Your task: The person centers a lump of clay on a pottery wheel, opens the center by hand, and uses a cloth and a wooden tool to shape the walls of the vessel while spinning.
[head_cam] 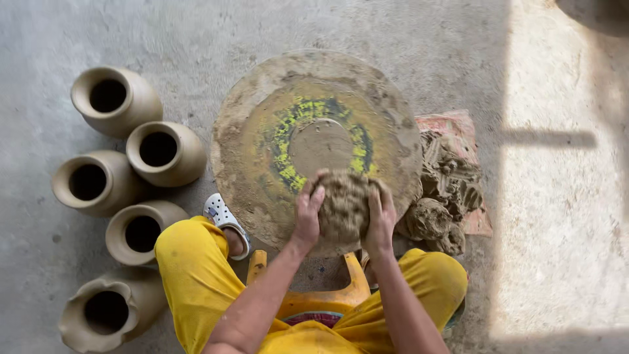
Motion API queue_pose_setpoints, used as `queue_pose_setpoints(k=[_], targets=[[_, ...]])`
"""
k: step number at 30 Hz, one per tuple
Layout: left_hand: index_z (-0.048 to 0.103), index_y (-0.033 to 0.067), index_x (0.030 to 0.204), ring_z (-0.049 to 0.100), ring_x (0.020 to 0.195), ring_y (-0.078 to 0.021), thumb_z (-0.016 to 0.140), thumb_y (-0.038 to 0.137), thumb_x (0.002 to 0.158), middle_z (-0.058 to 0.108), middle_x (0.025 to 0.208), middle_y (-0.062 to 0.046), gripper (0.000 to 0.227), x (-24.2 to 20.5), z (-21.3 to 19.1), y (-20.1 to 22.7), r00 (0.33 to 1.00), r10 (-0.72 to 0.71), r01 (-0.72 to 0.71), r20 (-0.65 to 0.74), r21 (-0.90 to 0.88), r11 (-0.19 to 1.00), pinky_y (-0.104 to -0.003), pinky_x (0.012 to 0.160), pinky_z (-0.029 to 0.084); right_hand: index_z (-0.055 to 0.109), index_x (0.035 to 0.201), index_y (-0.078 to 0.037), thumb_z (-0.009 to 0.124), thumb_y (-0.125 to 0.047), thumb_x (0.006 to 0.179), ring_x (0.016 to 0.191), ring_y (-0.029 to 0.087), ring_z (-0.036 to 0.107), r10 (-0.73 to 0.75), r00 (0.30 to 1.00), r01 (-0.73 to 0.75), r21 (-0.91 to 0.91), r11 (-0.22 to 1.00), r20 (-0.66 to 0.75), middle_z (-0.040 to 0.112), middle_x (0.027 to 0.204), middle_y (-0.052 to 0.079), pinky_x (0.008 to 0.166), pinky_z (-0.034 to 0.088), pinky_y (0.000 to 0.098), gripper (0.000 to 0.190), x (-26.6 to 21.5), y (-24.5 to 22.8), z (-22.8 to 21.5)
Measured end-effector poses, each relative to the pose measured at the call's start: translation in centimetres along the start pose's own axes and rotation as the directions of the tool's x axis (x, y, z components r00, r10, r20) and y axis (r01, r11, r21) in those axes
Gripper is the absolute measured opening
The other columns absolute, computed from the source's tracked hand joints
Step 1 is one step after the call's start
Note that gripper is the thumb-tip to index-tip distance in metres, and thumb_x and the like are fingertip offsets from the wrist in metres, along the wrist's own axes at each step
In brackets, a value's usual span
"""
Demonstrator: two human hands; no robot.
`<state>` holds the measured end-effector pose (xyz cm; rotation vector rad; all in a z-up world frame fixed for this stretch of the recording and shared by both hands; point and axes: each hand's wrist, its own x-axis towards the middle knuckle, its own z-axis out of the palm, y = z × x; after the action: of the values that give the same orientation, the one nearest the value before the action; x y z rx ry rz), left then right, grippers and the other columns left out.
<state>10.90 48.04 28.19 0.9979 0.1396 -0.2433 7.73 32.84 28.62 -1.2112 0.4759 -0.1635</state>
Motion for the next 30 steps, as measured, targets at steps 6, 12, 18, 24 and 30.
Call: queue_pose_setpoints(k=[6, 12, 18, 24, 30], targets=[[0.063, 0.0116, 0.140, 0.048, 0.125, -0.0244, 0.051, 0.028, 0.105, 0.057, 0.127, -0.009, 0.041, 11.3, -1.9, 2.4, 0.921, 0.374, -0.286, -0.108, 0.466, 0.838, -0.039, 0.115, 0.036, 0.059, 0.137, -0.005, 0.073, -0.037, 0.097, 0.091, 0.020, 0.062, -0.063, 0.989, 0.063, 0.008, 0.998, 0.134, 0.061, 0.124, 0.010, 0.073, 0.059, 0.0359, 0.053, 12.8, -0.4, 5.5], [0.064, 0.0234, 0.145, 0.049, 0.119, -0.0243, 0.036, 0.048, 0.108, 0.067, 0.128, 0.001, 0.053, 14.2, -7.0, -0.4, 0.892, 0.453, -0.209, -0.008, 0.881, 0.426, -0.039, 0.112, 0.037, 0.063, 0.147, -0.009, 0.073, -0.038, 0.104, 0.102, 0.021, 0.054, 0.039, 0.987, -0.022, -0.114, 0.993, 0.157, 0.057, 0.120, 0.013, 0.088, 0.051, 0.0356, 0.052, 18.1, 6.4, 4.9], [0.057, 0.0224, 0.149, 0.053, 0.122, -0.0329, 0.014, 0.073, 0.101, 0.057, 0.150, -0.014, 0.081, 15.1, -12.0, 3.4, 0.796, 0.580, -0.125, 0.174, 0.984, -0.124, -0.039, 0.086, 0.042, 0.056, 0.158, -0.017, 0.052, -0.054, 0.110, 0.139, 0.037, 0.041, -0.276, 0.867, 0.476, -0.854, 0.210, 0.415, 0.045, 0.161, 0.014, 0.113, 0.038, 0.0529, 0.061, 17.8, 1.4, 2.7], [0.050, 0.0200, 0.150, 0.061, 0.126, -0.0272, 0.017, 0.080, 0.097, 0.061, 0.143, -0.010, 0.087, 14.0, -12.3, 7.8, 0.889, 0.444, -0.138, -0.110, 0.860, 0.491, -0.044, 0.104, 0.056, 0.056, 0.144, -0.011, 0.052, -0.066, 0.098, 0.127, 0.027, 0.058, -0.228, 0.970, 0.242, -0.273, 0.931, 0.083, 0.061, 0.143, 0.013, 0.103, 0.050, 0.0423, 0.072, 12.6, -4.5, -2.3], [0.064, 0.0200, 0.143, 0.051, 0.137, -0.0328, 0.036, 0.059, 0.109, 0.064, 0.143, -0.011, 0.060, 17.2, -6.8, 4.1, 0.921, 0.352, -0.328, 0.167, 0.819, 0.470, -0.047, 0.115, 0.037, 0.048, 0.150, -0.012, 0.046, -0.051, 0.103, 0.141, 0.030, 0.049, -0.103, 0.972, 0.151, -0.222, 0.963, 0.213, 0.051, 0.154, 0.012, 0.117, 0.040, 0.0525, 0.061, 12.5, 0.0, 1.7]])
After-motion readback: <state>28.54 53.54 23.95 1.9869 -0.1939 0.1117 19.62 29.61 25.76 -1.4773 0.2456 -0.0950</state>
